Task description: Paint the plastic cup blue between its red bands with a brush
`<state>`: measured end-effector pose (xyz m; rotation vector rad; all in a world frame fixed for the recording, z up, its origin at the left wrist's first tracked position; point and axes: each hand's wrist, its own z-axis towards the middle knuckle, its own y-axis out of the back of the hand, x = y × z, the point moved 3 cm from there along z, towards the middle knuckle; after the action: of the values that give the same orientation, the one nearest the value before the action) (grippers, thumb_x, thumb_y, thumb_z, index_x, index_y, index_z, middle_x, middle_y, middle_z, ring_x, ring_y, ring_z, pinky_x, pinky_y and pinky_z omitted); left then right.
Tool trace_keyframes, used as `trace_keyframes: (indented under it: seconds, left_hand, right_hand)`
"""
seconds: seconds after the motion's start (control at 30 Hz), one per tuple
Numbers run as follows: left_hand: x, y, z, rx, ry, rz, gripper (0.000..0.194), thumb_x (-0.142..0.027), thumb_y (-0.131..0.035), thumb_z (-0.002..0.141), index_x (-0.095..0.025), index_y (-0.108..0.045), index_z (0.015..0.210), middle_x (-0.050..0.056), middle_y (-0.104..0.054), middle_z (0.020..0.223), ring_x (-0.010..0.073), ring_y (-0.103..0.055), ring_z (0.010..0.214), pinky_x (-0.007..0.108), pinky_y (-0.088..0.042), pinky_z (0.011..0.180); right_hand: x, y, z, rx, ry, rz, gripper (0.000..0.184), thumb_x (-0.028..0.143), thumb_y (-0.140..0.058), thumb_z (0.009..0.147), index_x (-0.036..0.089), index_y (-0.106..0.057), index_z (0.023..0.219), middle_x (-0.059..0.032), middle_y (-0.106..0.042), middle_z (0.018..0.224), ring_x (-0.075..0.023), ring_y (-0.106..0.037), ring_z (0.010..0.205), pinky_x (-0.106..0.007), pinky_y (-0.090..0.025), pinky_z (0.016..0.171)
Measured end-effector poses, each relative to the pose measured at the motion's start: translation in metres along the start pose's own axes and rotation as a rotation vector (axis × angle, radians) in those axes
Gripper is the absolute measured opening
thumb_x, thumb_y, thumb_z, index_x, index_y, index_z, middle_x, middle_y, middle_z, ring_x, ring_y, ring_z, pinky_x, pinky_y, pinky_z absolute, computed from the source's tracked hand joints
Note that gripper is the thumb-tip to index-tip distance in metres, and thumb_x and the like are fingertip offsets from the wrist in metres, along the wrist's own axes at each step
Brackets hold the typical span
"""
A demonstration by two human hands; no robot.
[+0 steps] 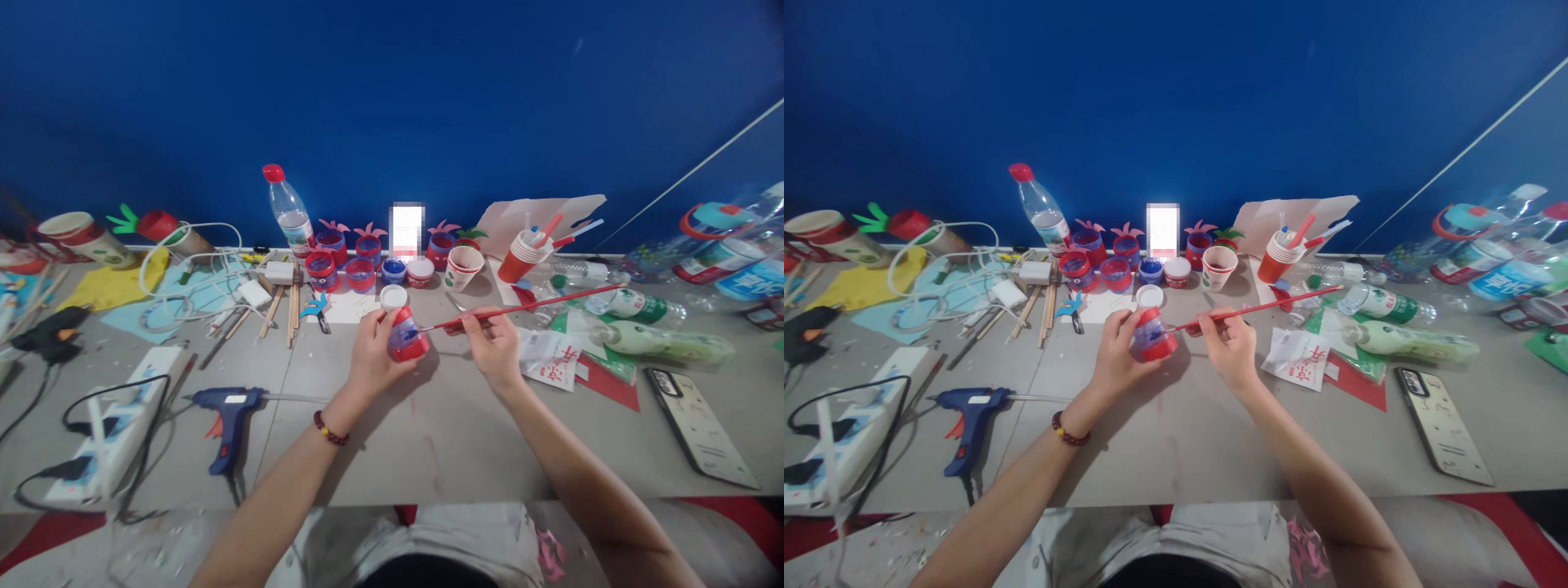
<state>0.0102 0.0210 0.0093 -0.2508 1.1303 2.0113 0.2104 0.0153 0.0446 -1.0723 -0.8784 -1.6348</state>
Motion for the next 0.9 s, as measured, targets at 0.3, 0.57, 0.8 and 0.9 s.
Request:
trace_keyframes:
  seconds: [0.3,0.57,0.8,0.9]
  left_hand:
    - [0.000,0.002,0.000,-0.029,-0.005,-0.018,0.076,-0.033,-0.081,0.065,-0.019,-0.049,0.133,0.011,-0.047,0.121,0.0285,-0.052,0.116,0.043,-0.049,0.100]
    - [-0.001,0.001,0.001,0.016,0.024,-0.029,0.081,-0.031,-0.083,0.063,-0.021,-0.046,0.134,0.011,-0.047,0.123,0.0287,-0.053,0.116,0.045,-0.048,0.102]
    - [-0.002,-0.002,-0.001,0.042,-0.026,-0.068,0.081,-0.032,-0.082,0.065,-0.021,-0.045,0.137,0.012,-0.047,0.124,0.0294,-0.053,0.118,0.046,-0.048,0.102]
    - [-0.002,-0.002,-0.002,0.031,-0.041,-0.077,0.081,-0.034,-0.082,0.066,-0.020,-0.046,0.137,0.012,-0.048,0.123,0.0289,-0.053,0.117,0.045,-0.048,0.102]
  right_hand:
    - [-0.015,0.007,0.011,-0.068,-0.090,0.067,0.036,0.053,-0.073,0.077,0.021,-0.056,0.079,0.0000,-0.072,0.061,-0.0195,-0.072,0.054,-0.033,-0.063,0.060]
    - [-0.007,0.013,0.016,-0.114,-0.076,0.147,0.036,0.053,-0.075,0.075,0.023,-0.055,0.078,0.0025,-0.069,0.060,-0.0200,-0.070,0.051,-0.035,-0.064,0.056]
    - [-0.006,0.001,0.009,-0.029,-0.119,0.180,0.038,0.053,-0.075,0.075,0.022,-0.054,0.080,0.0022,-0.070,0.059,-0.0198,-0.071,0.051,-0.034,-0.064,0.055]
    - [-0.006,0.001,0.010,-0.045,-0.106,0.173,0.040,0.056,-0.075,0.074,0.023,-0.053,0.080,0.0026,-0.069,0.058,-0.0204,-0.071,0.051,-0.035,-0.064,0.054]
